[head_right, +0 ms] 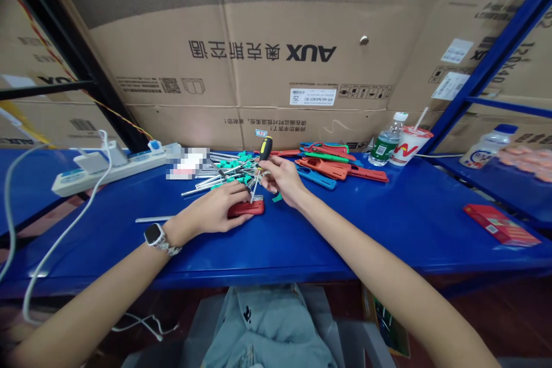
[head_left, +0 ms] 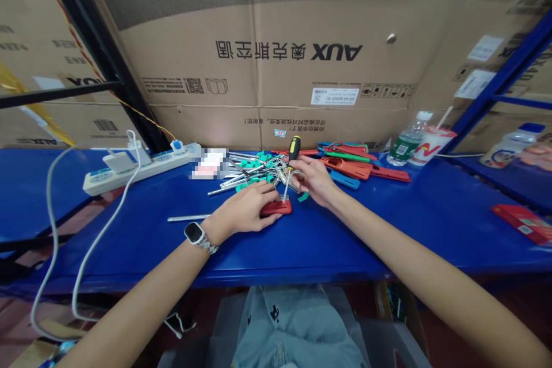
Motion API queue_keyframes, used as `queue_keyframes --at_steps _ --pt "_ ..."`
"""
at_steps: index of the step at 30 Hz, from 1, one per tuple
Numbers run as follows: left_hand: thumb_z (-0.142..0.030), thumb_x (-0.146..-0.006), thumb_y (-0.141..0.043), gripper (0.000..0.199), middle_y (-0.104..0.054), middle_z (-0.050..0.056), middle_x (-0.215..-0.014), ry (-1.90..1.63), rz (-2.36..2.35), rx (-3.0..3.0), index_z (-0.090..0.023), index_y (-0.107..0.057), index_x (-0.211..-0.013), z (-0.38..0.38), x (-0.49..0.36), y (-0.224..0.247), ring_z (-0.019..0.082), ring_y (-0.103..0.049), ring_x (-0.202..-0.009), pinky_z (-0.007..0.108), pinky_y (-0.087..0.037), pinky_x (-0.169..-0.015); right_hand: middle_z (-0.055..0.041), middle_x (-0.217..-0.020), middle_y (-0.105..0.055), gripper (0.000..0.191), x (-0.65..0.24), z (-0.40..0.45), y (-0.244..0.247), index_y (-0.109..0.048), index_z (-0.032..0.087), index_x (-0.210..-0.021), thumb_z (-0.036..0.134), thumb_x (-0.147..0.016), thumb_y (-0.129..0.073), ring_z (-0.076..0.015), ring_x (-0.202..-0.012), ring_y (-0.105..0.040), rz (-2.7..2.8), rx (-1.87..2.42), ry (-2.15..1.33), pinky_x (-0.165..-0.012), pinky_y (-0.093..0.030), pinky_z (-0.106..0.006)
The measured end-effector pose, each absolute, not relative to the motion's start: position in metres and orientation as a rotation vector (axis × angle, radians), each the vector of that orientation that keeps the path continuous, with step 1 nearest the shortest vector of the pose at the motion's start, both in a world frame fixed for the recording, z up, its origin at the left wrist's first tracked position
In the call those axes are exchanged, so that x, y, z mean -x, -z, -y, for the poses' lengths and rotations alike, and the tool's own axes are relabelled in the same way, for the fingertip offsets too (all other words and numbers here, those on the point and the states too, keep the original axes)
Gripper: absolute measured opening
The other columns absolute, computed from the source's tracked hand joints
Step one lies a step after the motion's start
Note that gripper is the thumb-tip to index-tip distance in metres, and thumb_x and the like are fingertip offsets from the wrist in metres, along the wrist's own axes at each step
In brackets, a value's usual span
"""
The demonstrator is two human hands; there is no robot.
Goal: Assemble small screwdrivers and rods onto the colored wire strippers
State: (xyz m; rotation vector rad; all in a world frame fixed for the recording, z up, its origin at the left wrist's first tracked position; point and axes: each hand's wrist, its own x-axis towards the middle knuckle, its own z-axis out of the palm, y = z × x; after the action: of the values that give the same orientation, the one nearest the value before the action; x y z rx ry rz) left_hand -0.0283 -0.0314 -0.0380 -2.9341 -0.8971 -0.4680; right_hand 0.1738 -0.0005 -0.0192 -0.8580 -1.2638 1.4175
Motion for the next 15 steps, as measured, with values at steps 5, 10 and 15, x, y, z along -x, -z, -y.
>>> queue_keyframes --at_steps 5,10,15 --pt "-0.032 -0.085 -0.062 0.015 -0.060 0.008 -0.096 0.481 1.013 2.975 -0.018 -0.062 -0.092 0.031 0.034 0.035 0.024 -0.059 -0.087 0.036 -0.050 -0.076 0.0058 -0.062 -0.058 0.025 -0.176 0.002 0.023 -0.049 0.026 -0.088 0.035 -0.079 -0.069 -0.0125 -0.039 -0.055 1.521 0.837 -1.074 -0.035 -0.037 -0.025" --pt "-0.032 -0.084 -0.063 0.016 -0.061 0.007 -0.094 0.530 0.981 2.984 -0.017 -0.062 -0.092 0.031 0.033 0.036 0.024 -0.059 -0.088 0.037 -0.050 -0.079 0.0029 -0.072 -0.061 0.022 -0.180 0.016 0.031 -0.048 0.027 -0.095 0.039 -0.087 -0.066 -0.0131 -0.047 -0.059 1.632 0.803 -0.942 -0.045 -0.050 -0.029" --pt "-0.034 -0.084 -0.062 0.018 -0.061 0.008 -0.094 0.554 0.988 2.982 -0.018 -0.063 -0.092 0.030 0.033 0.037 0.025 -0.059 -0.087 0.038 -0.050 -0.078 0.0022 -0.074 -0.061 0.026 -0.178 0.014 0.038 -0.050 0.026 -0.099 0.043 -0.088 -0.067 -0.0135 -0.049 -0.060 1.678 0.775 -0.957 -0.046 -0.053 -0.029"
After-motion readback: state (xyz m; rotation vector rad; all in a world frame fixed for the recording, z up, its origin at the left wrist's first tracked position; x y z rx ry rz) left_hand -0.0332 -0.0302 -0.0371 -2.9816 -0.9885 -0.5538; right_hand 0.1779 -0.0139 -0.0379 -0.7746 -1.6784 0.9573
